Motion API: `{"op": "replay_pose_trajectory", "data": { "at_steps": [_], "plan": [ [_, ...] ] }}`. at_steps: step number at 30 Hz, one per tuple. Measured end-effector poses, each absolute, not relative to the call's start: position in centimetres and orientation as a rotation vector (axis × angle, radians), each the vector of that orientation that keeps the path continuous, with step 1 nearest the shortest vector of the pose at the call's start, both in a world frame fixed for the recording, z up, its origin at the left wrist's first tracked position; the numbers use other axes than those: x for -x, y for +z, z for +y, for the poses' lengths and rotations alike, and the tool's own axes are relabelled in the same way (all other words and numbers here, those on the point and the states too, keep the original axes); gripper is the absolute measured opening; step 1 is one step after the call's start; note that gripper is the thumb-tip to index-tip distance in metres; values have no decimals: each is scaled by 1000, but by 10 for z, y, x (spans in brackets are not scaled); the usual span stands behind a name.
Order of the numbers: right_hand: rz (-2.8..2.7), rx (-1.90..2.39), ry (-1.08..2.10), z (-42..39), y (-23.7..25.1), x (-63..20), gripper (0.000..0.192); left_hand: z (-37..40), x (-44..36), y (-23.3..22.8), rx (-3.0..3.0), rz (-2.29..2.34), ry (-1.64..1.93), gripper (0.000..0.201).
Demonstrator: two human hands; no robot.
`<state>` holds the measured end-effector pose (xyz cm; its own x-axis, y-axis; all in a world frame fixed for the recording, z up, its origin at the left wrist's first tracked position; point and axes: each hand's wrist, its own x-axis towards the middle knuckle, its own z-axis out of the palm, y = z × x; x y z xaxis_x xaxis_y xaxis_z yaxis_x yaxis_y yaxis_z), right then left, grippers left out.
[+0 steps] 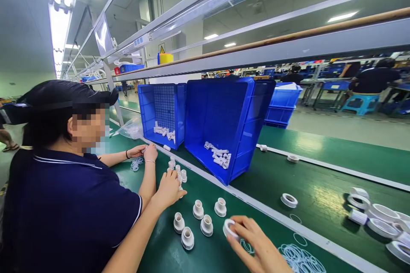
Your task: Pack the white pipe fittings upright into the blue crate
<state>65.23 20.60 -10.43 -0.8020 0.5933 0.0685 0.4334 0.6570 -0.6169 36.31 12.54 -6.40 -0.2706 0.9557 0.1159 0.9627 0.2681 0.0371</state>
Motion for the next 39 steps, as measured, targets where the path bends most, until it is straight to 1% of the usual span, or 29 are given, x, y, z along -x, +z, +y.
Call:
{"op": "replay_pose_trajectory", "data": {
  "at_steps": [2,4,6,8,11,16,18,22,25,27,31,33,36,37,39],
  "plan": [
    [-2571,765,844,211,-76,-633,54,124,-362,-64,1882,-2431,-159,35],
    [-2552,689,816,222,-63,-608,51,123,-360,-68,1917,-2400,-183,26],
    [-2530,589,743,238,-61,-575,43,122,-359,-74,1942,-2373,-235,24],
    [-2510,506,652,254,-65,-538,30,117,-359,-80,1967,-2358,-304,22],
    [-2583,500,540,271,-73,-486,17,103,-363,-87,2005,-2352,-415,18],
    [-2718,567,394,279,-87,-440,19,75,-368,-91,1876,-2372,-617,31],
    [-2768,561,345,280,-91,-436,20,68,-368,-98,1770,-2450,-622,35],
    [-2852,585,266,281,-95,-438,23,68,-370,-114,1581,-2554,-438,41],
    [-2893,626,233,280,-94,-442,34,73,-371,-116,1458,-2605,-335,41],
    [-2920,641,228,279,-92,-446,38,77,-371,-113,1444,-2644,-284,41],
    [-2968,678,206,278,-90,-458,26,86,-368,-103,1507,-2683,-207,53],
    [-2971,711,174,278,-86,-468,24,85,-368,-96,1543,-2700,-199,57],
    [-2950,742,152,273,-67,-495,25,67,-372,-82,1588,-2716,-216,51],
    [-2934,735,194,268,-59,-508,27,57,-374,-76,1623,-2707,-256,46],
    [-2892,679,387,252,-41,-539,34,33,-378,-68,1754,-2617,-434,33]
  ]
}}
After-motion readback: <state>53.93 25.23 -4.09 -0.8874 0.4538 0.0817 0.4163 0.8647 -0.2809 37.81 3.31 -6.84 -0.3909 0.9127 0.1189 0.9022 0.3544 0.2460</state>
